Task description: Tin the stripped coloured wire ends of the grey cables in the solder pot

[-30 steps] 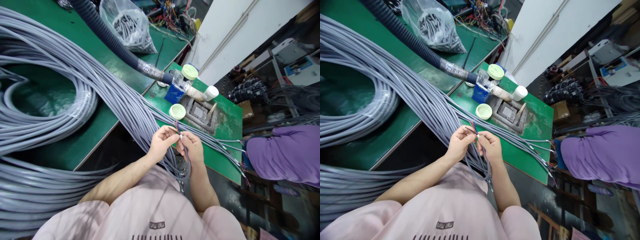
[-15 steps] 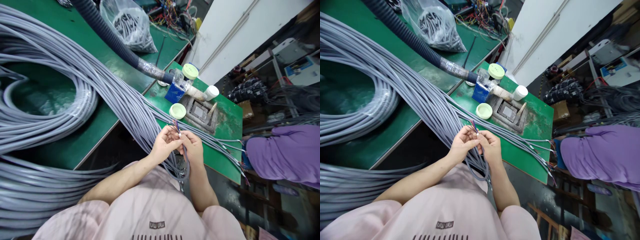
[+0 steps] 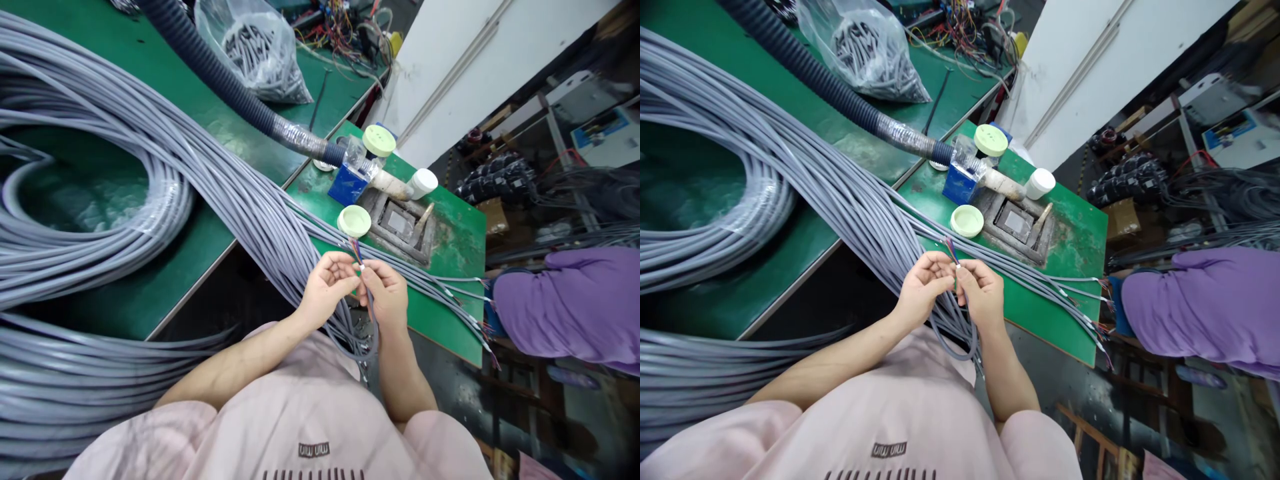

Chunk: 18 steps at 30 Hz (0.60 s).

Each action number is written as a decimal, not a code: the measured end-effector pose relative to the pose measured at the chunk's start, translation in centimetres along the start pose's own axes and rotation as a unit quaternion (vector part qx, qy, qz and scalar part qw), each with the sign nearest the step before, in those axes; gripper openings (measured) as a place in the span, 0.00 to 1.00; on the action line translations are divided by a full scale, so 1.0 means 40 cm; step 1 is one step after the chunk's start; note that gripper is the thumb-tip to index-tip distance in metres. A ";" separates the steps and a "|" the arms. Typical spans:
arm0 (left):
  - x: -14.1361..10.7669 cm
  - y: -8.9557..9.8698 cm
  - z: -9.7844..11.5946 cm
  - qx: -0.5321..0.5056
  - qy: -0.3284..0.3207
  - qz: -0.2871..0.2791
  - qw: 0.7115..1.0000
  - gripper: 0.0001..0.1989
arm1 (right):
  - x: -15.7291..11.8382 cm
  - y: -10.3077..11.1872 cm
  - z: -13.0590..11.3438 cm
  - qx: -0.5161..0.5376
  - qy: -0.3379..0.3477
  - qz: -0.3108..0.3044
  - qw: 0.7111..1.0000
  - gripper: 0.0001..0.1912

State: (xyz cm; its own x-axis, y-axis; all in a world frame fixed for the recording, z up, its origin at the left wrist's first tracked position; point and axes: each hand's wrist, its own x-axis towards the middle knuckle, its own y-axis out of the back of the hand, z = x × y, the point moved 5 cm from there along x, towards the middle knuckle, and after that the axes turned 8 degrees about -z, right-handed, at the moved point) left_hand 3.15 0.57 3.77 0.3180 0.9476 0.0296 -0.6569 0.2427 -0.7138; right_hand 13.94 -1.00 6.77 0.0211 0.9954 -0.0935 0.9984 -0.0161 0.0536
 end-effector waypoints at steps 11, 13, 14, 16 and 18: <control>-0.014 -0.027 0.031 0.041 0.081 -0.030 0.995 0.10 | -0.024 0.022 -0.036 -0.151 0.070 0.080 0.983 0.10; -0.014 -0.026 0.030 0.046 0.087 -0.032 0.995 0.10 | -0.027 0.023 -0.037 -0.156 0.080 0.087 0.981 0.10; -0.014 -0.025 0.028 0.047 0.089 -0.033 0.994 0.10 | -0.028 0.024 -0.037 -0.158 0.083 0.089 0.980 0.09; -0.015 -0.024 0.027 0.047 0.093 -0.037 0.994 0.09 | -0.031 0.023 -0.039 -0.159 0.086 0.090 0.979 0.09; -0.015 -0.026 0.027 0.042 0.098 -0.039 0.993 0.09 | -0.032 0.022 -0.041 -0.156 0.087 0.088 0.980 0.09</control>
State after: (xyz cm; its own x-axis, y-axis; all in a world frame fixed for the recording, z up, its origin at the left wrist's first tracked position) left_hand 2.91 -0.01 5.23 0.4925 0.8682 -0.0604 -0.6773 0.3388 -0.6531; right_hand 14.71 -2.13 8.57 0.1546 0.9815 0.1129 0.9152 -0.1853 0.3579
